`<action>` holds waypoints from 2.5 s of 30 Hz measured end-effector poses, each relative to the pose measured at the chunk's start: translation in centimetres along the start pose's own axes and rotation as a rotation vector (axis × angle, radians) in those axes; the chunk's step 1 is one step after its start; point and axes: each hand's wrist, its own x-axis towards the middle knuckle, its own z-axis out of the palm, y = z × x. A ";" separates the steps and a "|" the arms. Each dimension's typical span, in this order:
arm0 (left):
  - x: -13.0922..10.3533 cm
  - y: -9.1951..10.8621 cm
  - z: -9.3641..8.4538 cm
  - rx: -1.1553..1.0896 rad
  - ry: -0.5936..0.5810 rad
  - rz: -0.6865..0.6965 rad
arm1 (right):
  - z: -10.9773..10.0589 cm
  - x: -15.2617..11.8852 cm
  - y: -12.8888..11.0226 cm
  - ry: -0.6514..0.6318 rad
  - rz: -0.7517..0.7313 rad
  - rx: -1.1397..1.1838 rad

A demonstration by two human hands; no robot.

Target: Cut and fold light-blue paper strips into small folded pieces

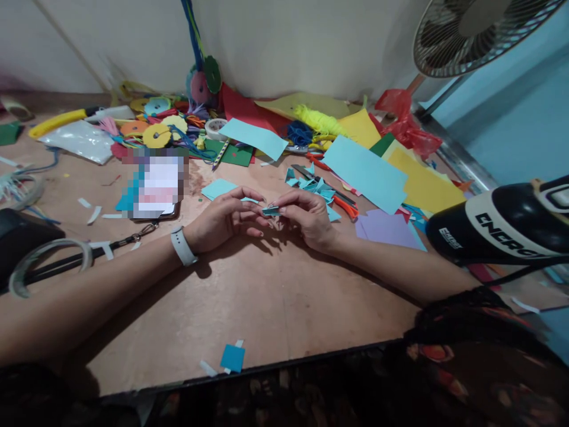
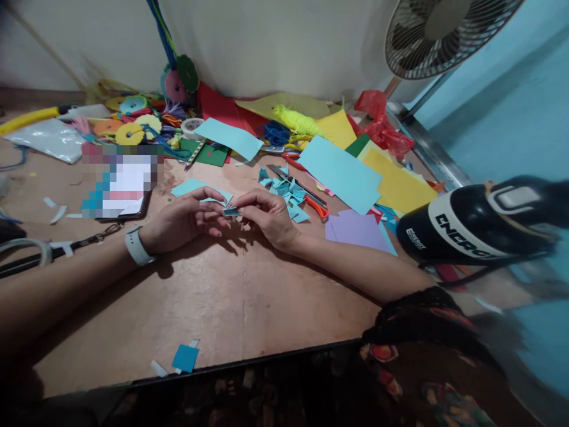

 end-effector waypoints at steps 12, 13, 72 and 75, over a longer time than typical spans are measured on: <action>0.1 -0.3 -0.2 0.059 -0.025 0.035 | -0.2 0.0 -0.1 -0.038 -0.093 -0.065; 0.1 -0.3 -0.2 0.059 -0.019 0.038 | -0.3 0.0 -0.1 -0.034 -0.092 -0.080; -0.6 -0.8 1.0 0.478 -0.080 0.170 | 0.2 0.1 -0.1 -0.203 0.120 -0.087; -0.6 -0.7 1.0 0.421 -0.078 0.129 | 0.3 0.1 0.0 -0.206 0.118 -0.086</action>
